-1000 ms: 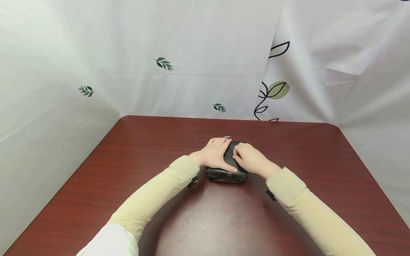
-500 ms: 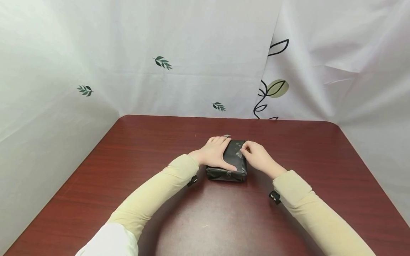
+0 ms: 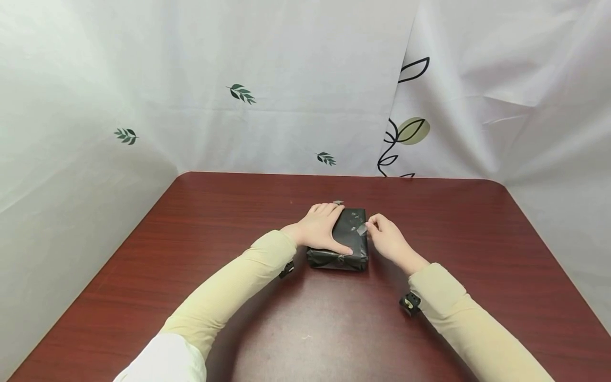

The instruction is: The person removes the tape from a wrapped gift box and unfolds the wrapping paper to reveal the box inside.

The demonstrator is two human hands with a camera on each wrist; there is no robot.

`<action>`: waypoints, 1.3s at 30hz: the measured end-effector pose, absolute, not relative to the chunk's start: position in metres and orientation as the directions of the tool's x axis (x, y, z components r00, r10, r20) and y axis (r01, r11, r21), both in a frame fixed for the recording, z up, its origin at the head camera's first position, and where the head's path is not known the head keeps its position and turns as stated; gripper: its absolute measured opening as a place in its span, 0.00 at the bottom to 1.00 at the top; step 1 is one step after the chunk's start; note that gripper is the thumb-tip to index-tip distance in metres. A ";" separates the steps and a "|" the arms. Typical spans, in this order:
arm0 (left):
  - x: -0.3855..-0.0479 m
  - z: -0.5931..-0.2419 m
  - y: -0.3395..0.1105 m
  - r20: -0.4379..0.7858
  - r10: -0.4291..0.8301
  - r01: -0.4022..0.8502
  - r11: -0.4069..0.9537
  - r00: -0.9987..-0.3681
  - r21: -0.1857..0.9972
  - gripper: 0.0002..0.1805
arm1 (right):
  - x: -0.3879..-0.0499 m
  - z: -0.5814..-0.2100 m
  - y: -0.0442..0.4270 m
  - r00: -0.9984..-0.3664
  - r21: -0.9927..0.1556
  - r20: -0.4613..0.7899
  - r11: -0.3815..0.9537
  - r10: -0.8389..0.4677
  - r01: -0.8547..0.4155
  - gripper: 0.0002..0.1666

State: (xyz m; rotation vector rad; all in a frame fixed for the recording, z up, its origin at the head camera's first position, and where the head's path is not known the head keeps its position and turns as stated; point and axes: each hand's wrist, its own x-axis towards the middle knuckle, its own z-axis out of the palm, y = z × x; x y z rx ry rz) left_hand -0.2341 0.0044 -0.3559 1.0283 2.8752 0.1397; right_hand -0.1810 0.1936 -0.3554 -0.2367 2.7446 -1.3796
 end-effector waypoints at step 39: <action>-0.234 -0.355 0.006 -0.052 0.635 0.628 0.771 -0.771 0.108 0.61 | -0.180 -0.369 0.227 -0.883 -0.881 -0.267 -0.274 -0.386 0.386 0.15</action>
